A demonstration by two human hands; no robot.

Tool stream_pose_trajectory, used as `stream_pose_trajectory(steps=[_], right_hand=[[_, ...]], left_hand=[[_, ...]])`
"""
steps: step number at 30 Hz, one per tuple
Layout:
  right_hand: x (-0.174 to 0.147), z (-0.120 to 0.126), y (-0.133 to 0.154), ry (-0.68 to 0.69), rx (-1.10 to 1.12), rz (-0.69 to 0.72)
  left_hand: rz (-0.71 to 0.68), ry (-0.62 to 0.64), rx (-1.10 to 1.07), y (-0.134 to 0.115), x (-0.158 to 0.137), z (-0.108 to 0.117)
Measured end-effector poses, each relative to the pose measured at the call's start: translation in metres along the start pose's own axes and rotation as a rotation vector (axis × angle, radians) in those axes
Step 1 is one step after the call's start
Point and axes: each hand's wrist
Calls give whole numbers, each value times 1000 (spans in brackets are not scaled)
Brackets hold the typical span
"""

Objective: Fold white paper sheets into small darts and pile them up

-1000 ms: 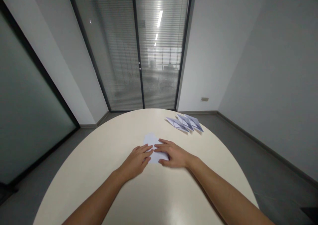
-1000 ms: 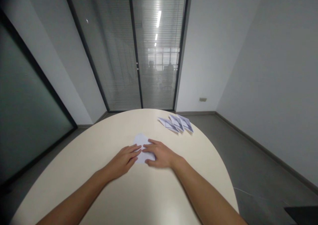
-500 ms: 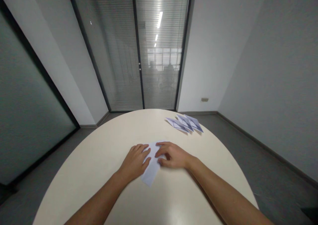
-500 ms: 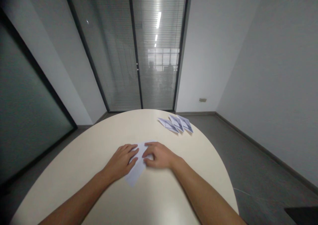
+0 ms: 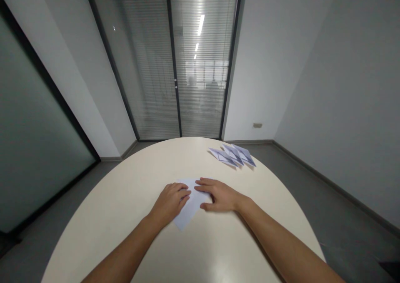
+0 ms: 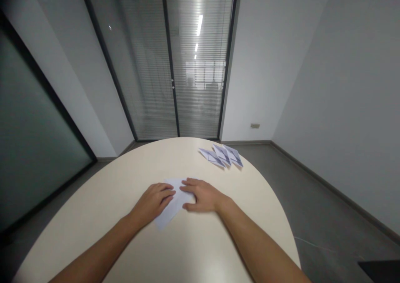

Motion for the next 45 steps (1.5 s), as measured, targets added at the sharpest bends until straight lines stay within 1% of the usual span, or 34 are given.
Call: stream_pose_trajectory(steps=[9,12,18,34,40,45], right_hand=[[0,6,0,-73,-80,9],[-1,9,2,-90,-77,14],[-1,12,4,-76,-66,25],[-3,14,2,-63,-67,18],[-4,13,1,-84,-58,15],[-2,12,0,-85,-36,9]], left_hand=[[-49,103,-18,-11,-5,14],[-63,105,-20,-13,-7,16],[-71,112,-8,-13,-8,16],[-97,10,-7,-4,-15,3],[-70,-16,-33,-3,-12,3],[8,-15,-44,-5,-9,9]])
Point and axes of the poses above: each hand's wrist, its own x-axis towards the middle knuckle, its own z-axis out of the back of the hand, y = z × x, and after that the axes turned 13 degrees about -z, right-handed
